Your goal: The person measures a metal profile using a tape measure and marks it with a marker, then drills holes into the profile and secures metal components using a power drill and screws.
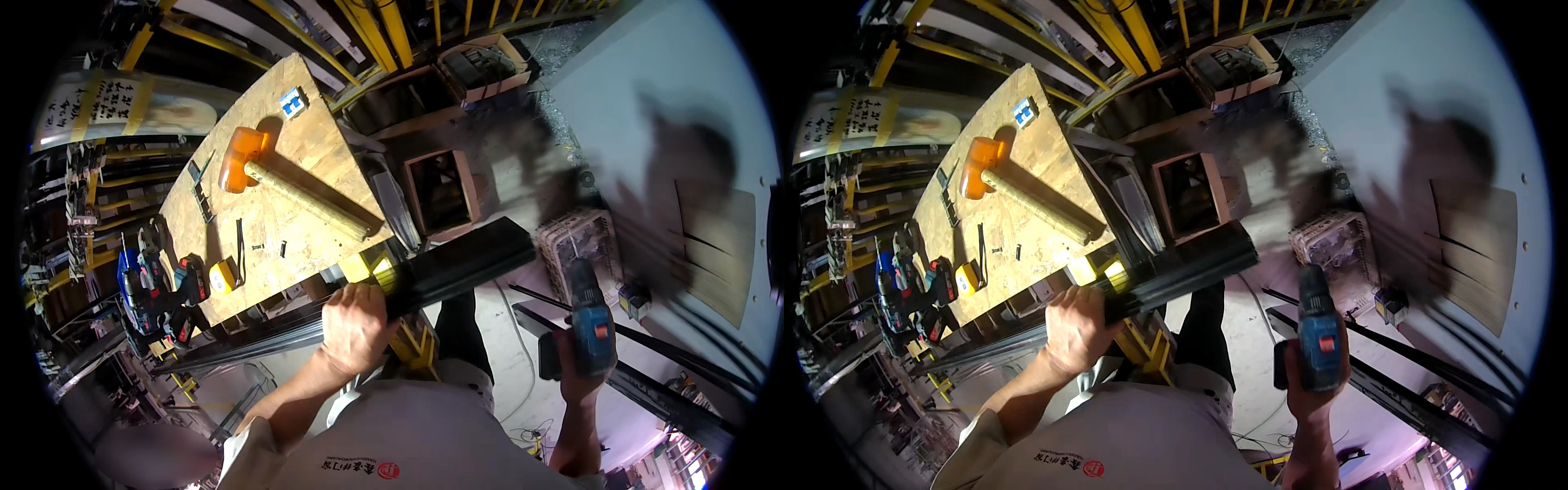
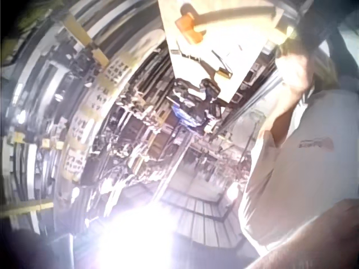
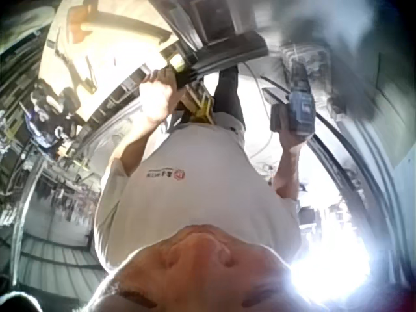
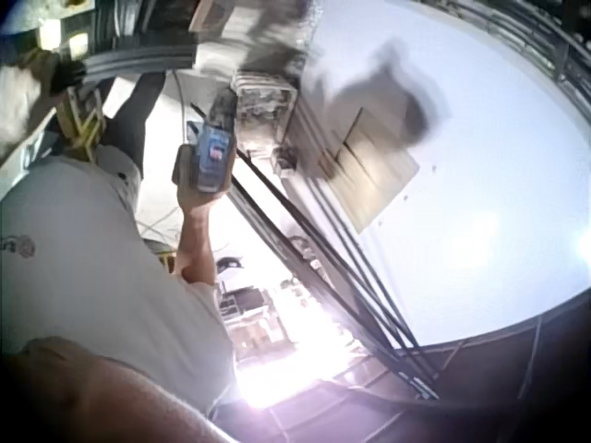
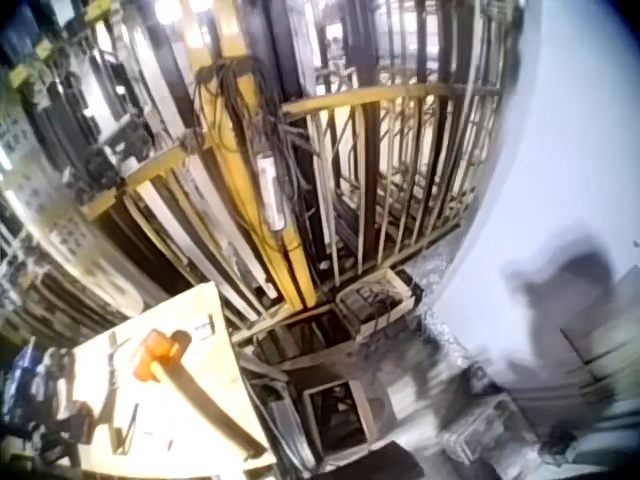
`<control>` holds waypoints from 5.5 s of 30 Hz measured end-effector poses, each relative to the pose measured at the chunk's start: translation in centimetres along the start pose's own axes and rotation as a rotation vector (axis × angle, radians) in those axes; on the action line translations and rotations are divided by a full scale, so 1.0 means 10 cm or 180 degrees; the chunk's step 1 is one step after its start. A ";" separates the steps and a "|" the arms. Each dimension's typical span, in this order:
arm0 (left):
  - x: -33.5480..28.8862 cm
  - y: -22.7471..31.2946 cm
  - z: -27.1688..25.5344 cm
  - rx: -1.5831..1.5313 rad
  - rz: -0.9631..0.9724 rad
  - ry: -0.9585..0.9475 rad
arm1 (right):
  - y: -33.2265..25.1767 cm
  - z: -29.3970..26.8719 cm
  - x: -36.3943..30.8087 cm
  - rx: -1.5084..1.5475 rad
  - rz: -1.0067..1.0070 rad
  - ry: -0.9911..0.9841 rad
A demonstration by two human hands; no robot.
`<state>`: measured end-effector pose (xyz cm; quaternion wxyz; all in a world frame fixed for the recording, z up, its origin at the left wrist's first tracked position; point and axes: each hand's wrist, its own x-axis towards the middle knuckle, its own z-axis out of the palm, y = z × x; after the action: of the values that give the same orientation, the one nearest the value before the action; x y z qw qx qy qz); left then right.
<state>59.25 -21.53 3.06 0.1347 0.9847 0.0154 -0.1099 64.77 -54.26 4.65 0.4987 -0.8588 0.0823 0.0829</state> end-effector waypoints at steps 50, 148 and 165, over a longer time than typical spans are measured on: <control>0.01 -0.22 0.10 -0.0248 0.0166 -0.0243 | 0.28 0.35 0.03 -0.0813 0.0518 -0.0990; 1.06 0.60 0.29 -0.1163 0.1560 0.0235 | -0.98 -0.43 0.42 -0.1020 0.0220 -0.1766; 0.97 0.57 0.37 -0.1539 0.1483 0.0243 | -1.61 -0.16 0.51 -0.1176 0.0482 -0.2103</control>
<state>68.22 -27.97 -1.07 0.3852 0.9047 -0.1794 -0.0324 73.39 -48.04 17.88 0.3277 -0.8528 -0.0359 0.4052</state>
